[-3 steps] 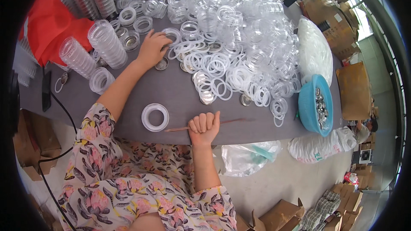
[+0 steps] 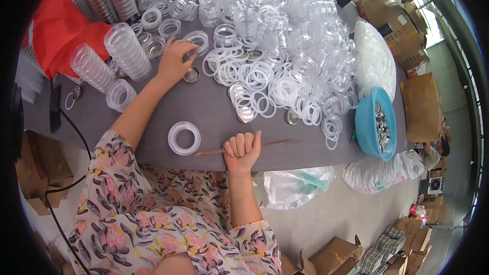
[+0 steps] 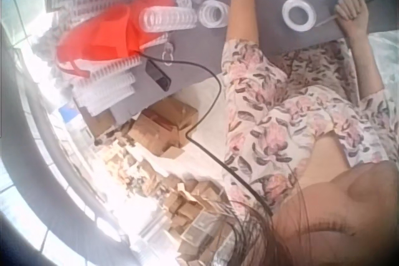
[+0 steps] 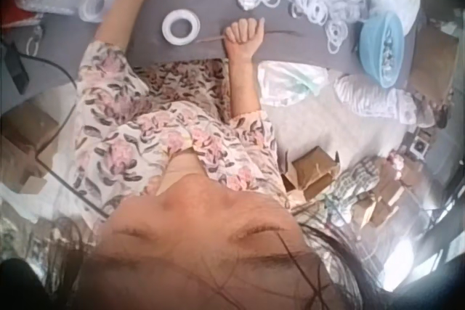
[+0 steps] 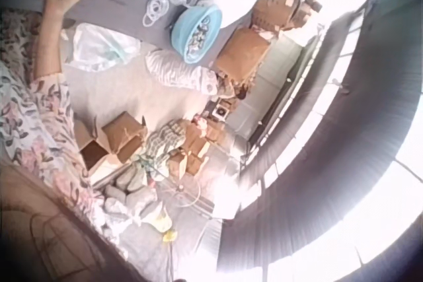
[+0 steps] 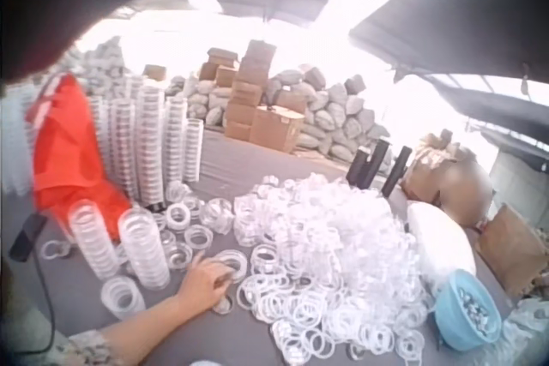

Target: The person uses a thin wooden stick to separate and stack clear plastic rings on a table. They repeatedly pick up rings, insert the stick to lift individual pieces, and place them into a growing stack. The person also moves loose rings aside to access more items.

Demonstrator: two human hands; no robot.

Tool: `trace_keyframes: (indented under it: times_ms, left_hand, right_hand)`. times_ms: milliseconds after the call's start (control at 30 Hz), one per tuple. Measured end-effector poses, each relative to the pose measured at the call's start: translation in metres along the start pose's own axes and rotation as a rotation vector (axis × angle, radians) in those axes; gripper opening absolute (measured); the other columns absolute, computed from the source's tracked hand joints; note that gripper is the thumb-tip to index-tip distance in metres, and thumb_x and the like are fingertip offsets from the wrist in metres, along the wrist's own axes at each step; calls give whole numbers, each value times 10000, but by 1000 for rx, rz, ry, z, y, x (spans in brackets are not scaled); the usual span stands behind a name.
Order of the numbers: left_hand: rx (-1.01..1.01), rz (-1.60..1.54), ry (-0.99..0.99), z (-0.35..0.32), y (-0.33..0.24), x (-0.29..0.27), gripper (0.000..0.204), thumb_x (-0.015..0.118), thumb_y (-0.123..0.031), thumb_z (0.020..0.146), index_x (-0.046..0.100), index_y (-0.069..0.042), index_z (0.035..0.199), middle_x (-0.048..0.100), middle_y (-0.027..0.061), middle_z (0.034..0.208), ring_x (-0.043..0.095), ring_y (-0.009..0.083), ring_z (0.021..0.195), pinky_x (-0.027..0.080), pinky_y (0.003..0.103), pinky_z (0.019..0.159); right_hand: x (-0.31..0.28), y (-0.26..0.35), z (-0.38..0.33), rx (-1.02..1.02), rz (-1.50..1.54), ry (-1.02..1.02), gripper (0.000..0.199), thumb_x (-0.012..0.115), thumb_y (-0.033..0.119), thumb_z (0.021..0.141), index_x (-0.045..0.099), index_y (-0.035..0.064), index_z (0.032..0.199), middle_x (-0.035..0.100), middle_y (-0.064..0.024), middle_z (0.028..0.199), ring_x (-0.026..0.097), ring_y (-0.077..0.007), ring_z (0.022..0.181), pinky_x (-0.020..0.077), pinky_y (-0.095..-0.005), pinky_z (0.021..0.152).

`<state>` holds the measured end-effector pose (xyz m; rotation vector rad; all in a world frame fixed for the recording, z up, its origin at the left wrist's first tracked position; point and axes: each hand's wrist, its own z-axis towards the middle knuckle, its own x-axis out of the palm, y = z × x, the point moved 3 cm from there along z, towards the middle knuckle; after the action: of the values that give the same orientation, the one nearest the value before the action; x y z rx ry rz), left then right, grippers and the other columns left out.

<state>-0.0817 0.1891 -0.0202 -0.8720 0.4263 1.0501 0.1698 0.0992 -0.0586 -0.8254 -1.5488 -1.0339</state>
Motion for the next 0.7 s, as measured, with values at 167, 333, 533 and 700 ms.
trace_keyframes:
  times_ms: [167, 333, 533, 700]
  left_hand:
    - [103, -199, -29, -55, -75, -87, 219, 658, -90, 735, 656, -131, 950, 649, 32, 952, 578, 199, 1016, 244, 516, 1056]
    - [295, -182, 359, -118, -109, -120, 227, 647, -74, 744, 646, -138, 961, 636, 14, 918, 584, 175, 985, 232, 551, 1062]
    - [298, -149, 356, -126, -102, -115, 232, 666, -74, 731, 628, -126, 954, 621, 6, 883, 573, 189, 1008, 226, 561, 1066]
    - [293, -336, 373, -126, -96, -108, 346, 710, -99, 677, 619, -125, 1011, 564, 57, 1088, 503, 244, 1123, 222, 567, 1060]
  right_hand:
    - [-4, 1, -1, -29, -35, 9, 565, 255, 372, 992, 267, 153, 472, 217, 32, 399, 167, -88, 337, 168, -228, 340]
    - [-6, 2, 1, -46, 67, 22, 579, 250, 400, 990, 275, 146, 469, 215, 26, 409, 172, -98, 345, 157, -232, 343]
    - [27, 21, -12, -199, 87, 80, 553, 255, 350, 989, 262, 146, 476, 213, 28, 409, 156, -95, 353, 152, -233, 352]
    - [69, 35, -20, -264, -41, 216, 562, 255, 356, 990, 251, 146, 469, 216, 22, 404, 154, -94, 353, 156, -233, 352]
